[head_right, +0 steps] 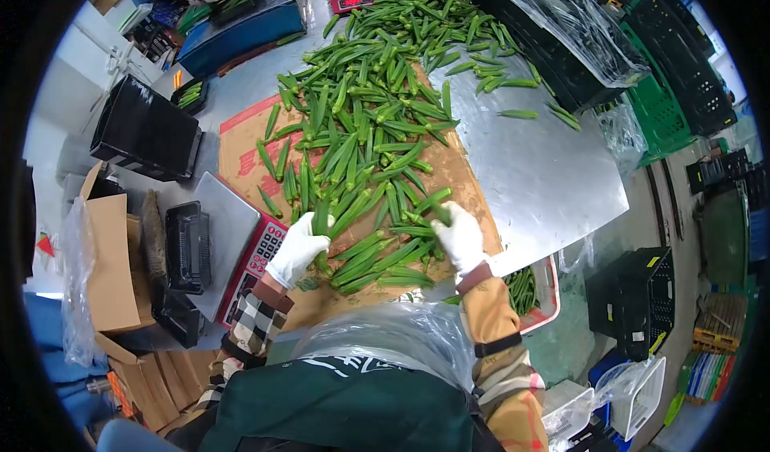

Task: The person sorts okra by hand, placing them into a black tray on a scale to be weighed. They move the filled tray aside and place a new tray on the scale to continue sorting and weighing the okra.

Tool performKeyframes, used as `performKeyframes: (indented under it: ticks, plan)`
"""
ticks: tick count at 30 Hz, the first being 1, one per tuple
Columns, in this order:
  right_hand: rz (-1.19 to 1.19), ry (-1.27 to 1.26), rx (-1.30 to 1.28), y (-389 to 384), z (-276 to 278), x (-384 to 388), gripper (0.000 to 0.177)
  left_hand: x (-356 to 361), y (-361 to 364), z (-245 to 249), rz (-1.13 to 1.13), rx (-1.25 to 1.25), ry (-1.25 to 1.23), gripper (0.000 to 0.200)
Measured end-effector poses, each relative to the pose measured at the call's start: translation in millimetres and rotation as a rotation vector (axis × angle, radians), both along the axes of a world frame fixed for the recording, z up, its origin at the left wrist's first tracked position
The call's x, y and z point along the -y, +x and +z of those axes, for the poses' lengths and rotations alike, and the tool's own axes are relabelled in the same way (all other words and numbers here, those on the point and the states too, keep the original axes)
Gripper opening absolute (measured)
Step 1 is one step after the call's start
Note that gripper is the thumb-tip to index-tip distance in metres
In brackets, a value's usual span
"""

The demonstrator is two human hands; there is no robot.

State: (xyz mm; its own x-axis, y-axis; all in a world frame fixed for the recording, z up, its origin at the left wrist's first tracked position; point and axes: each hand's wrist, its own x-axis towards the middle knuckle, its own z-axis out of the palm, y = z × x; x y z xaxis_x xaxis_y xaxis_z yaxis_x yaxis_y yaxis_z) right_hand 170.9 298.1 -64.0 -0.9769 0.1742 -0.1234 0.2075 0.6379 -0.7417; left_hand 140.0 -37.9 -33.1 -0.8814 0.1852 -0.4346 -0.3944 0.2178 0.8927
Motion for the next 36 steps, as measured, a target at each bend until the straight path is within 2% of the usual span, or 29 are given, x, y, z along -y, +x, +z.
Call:
performKeyframes:
  ticks: [1,2,3,5,6,7,9,11,12,14,15,16,17,19,21,23,25,27,28,29,31,32,33,34,35,36]
  plan:
    - [0.054,0.099,0.012,-4,-4,12,0.039,-4,0,5,-0.026,0.032,-0.001,0.031]
    - [0.112,0.189,0.097,-11,-12,21,0.042,-9,2,-8,-0.085,-0.092,-0.099,0.035]
    - [0.126,0.176,0.132,-17,-12,25,0.041,-14,1,-18,-0.203,-0.214,-0.286,0.041]
    - [0.182,0.278,0.113,-27,-10,27,0.040,-36,10,-26,-0.167,-0.415,-0.519,0.045]
    - [0.165,0.275,0.052,-28,-5,26,0.040,-44,13,-24,-0.215,-0.378,-0.533,0.044]
    - [0.149,0.274,-0.011,-30,5,24,0.040,-50,18,-31,-0.233,-0.497,-0.647,0.044]
    - [0.119,0.278,-0.167,-26,26,22,0.041,-57,24,-37,-0.370,-0.492,-0.821,0.047]
    - [0.140,0.248,-0.133,-21,52,33,0.046,-59,21,-29,-0.433,-0.399,-0.804,0.049]
    - [0.203,0.263,-0.197,-18,50,40,0.049,-60,16,-26,-0.462,-0.357,-0.796,0.050]
    - [0.358,0.373,-0.235,-9,25,46,0.060,-52,7,-25,-0.402,-0.353,-0.724,0.049]
    - [0.407,0.463,-0.065,-8,24,54,0.056,-45,3,-24,-0.371,-0.345,-0.689,0.048]
    - [0.417,0.522,-0.099,-7,3,53,0.051,-40,-2,-13,-0.324,-0.273,-0.625,0.045]
    - [0.428,0.581,-0.131,-7,-16,51,0.047,-26,-6,-21,-0.306,-0.303,-0.567,0.041]
    - [0.447,0.663,-0.061,-13,-4,47,0.036,3,-18,-9,-0.320,-0.010,-0.102,0.037]
    - [0.378,0.588,-0.103,-15,10,40,0.029,18,-17,11,-0.157,0.217,0.186,0.032]
    - [0.317,0.507,-0.205,-6,37,37,0.032,26,-7,31,-0.028,0.312,0.331,0.034]
    - [0.409,0.507,-0.130,8,45,39,0.037,17,4,38,-0.031,0.211,0.313,0.034]
    - [0.520,0.526,-0.075,26,33,38,0.041,0,19,22,-0.148,0.022,-0.013,0.033]
    - [0.594,0.592,-0.084,33,19,36,0.040,-12,29,16,-0.210,-0.169,-0.260,0.035]
    - [0.616,0.620,-0.078,37,5,36,0.039,-22,40,15,-0.292,-0.156,-0.434,0.035]
    - [0.665,0.667,-0.059,44,-11,40,0.038,-40,68,-34,-0.354,-0.591,-0.640,0.023]
    - [0.686,0.731,-0.100,47,-6,45,0.025,-45,75,-36,-0.417,-0.688,-0.770,0.020]
    - [0.701,0.717,-0.074,48,-3,46,0.025,-48,77,-38,-0.487,-0.788,-0.897,0.016]
    - [0.706,0.747,-0.065,48,-6,44,0.023,-50,76,-37,-0.525,-0.865,-0.969,0.012]
    - [0.714,0.779,-0.056,49,-9,40,0.022,-50,77,-35,-0.565,-0.839,-1.001,0.012]
    - [0.666,0.710,-0.084,48,-6,37,0.023,-52,76,-30,-0.600,-0.816,-1.032,0.011]
